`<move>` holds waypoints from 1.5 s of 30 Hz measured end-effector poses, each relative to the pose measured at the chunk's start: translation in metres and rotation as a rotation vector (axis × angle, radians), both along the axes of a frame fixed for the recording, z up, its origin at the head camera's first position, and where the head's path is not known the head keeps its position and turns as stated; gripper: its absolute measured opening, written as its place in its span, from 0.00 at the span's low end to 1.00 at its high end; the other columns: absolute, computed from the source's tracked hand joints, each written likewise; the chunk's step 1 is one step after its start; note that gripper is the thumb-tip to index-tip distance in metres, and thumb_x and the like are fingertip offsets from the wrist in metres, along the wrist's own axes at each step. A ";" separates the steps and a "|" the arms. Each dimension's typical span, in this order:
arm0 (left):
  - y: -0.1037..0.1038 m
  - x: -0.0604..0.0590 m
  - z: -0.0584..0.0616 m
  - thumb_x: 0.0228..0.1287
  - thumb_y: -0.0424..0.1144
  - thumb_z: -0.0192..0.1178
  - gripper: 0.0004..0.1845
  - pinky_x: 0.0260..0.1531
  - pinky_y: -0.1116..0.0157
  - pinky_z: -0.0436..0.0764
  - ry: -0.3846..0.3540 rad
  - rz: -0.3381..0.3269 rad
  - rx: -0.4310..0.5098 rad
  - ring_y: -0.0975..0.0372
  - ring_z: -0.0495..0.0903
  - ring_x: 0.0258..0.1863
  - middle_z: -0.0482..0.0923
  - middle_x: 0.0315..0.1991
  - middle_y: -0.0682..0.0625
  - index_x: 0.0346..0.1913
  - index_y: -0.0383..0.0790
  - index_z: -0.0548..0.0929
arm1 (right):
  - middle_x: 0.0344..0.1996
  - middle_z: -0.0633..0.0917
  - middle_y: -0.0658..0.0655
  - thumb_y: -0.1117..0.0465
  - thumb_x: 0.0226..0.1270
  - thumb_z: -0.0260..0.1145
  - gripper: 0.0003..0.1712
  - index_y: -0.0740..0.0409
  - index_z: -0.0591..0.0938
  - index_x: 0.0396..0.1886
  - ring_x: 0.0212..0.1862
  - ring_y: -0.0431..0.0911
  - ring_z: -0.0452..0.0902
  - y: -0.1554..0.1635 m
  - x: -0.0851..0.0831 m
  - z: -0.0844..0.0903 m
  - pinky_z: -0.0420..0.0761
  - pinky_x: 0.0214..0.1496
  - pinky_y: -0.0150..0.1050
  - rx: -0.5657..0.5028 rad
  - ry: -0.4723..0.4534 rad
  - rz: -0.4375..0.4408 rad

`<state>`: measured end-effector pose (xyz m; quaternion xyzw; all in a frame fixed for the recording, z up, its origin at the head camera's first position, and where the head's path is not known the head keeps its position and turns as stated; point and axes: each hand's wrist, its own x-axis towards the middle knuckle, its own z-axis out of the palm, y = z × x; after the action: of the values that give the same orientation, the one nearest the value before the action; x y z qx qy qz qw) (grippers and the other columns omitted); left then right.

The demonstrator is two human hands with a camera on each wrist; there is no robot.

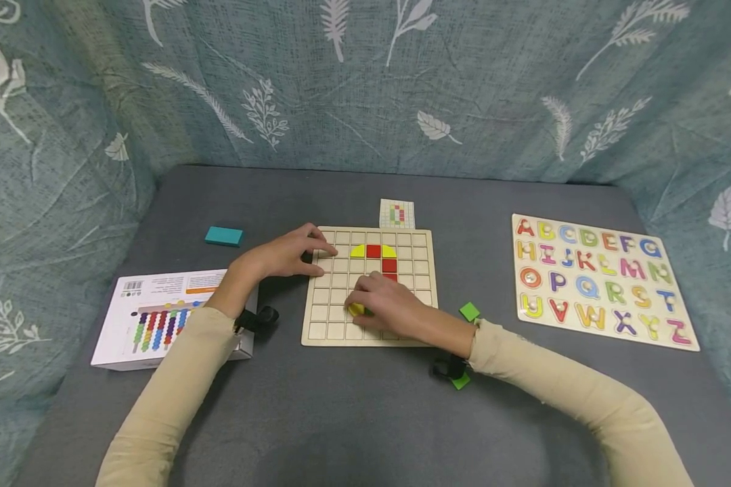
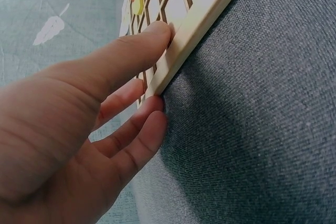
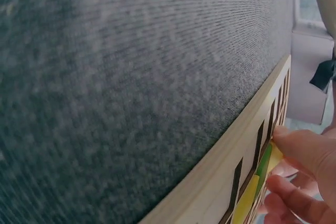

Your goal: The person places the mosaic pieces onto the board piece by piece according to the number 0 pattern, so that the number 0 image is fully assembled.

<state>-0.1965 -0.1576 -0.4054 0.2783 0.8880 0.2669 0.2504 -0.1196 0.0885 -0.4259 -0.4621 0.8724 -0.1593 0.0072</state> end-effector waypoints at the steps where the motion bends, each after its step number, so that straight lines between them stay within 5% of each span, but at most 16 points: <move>1: 0.000 0.000 0.001 0.64 0.37 0.65 0.24 0.53 0.51 0.73 -0.001 -0.003 0.004 0.49 0.70 0.54 0.64 0.59 0.42 0.62 0.42 0.78 | 0.39 0.83 0.51 0.55 0.60 0.72 0.09 0.49 0.88 0.40 0.41 0.45 0.74 0.000 0.000 0.000 0.76 0.40 0.33 0.018 0.019 -0.003; 7: 0.000 0.002 0.003 0.64 0.40 0.65 0.23 0.49 0.53 0.73 0.019 -0.031 0.042 0.50 0.70 0.51 0.65 0.56 0.42 0.61 0.42 0.78 | 0.46 0.83 0.52 0.51 0.61 0.71 0.11 0.46 0.89 0.42 0.50 0.47 0.76 0.005 0.004 0.007 0.76 0.54 0.37 0.075 0.131 -0.008; 14: 0.000 0.000 0.001 0.64 0.38 0.64 0.23 0.54 0.50 0.73 -0.020 0.012 0.005 0.49 0.70 0.55 0.63 0.59 0.42 0.63 0.43 0.78 | 0.49 0.82 0.57 0.54 0.59 0.73 0.20 0.53 0.85 0.51 0.51 0.49 0.76 0.062 0.031 0.024 0.80 0.48 0.41 -0.107 0.026 -0.088; 26: -0.001 -0.001 0.004 0.63 0.36 0.65 0.24 0.54 0.51 0.73 -0.003 0.025 0.015 0.48 0.70 0.54 0.64 0.58 0.41 0.63 0.41 0.77 | 0.47 0.82 0.57 0.56 0.49 0.79 0.29 0.58 0.83 0.53 0.49 0.50 0.78 0.168 0.057 -0.001 0.78 0.49 0.46 -0.119 0.028 -0.368; 32: 0.001 0.001 0.001 0.64 0.36 0.64 0.24 0.55 0.50 0.73 -0.024 0.013 0.040 0.47 0.69 0.55 0.63 0.58 0.40 0.63 0.40 0.77 | 0.47 0.82 0.56 0.56 0.50 0.78 0.29 0.59 0.83 0.53 0.48 0.50 0.79 0.181 0.064 0.000 0.79 0.47 0.47 -0.104 0.007 -0.422; 45: 0.000 0.001 -0.002 0.64 0.36 0.65 0.24 0.55 0.49 0.73 -0.039 0.012 0.035 0.46 0.69 0.56 0.62 0.60 0.40 0.63 0.41 0.77 | 0.46 0.82 0.55 0.57 0.50 0.78 0.28 0.59 0.83 0.52 0.47 0.47 0.79 0.183 0.064 -0.005 0.79 0.47 0.45 -0.121 -0.006 -0.388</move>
<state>-0.1954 -0.1576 -0.4077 0.2721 0.8798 0.2893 0.2613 -0.0552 0.2713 -0.4313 -0.2844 0.9339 -0.2113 -0.0489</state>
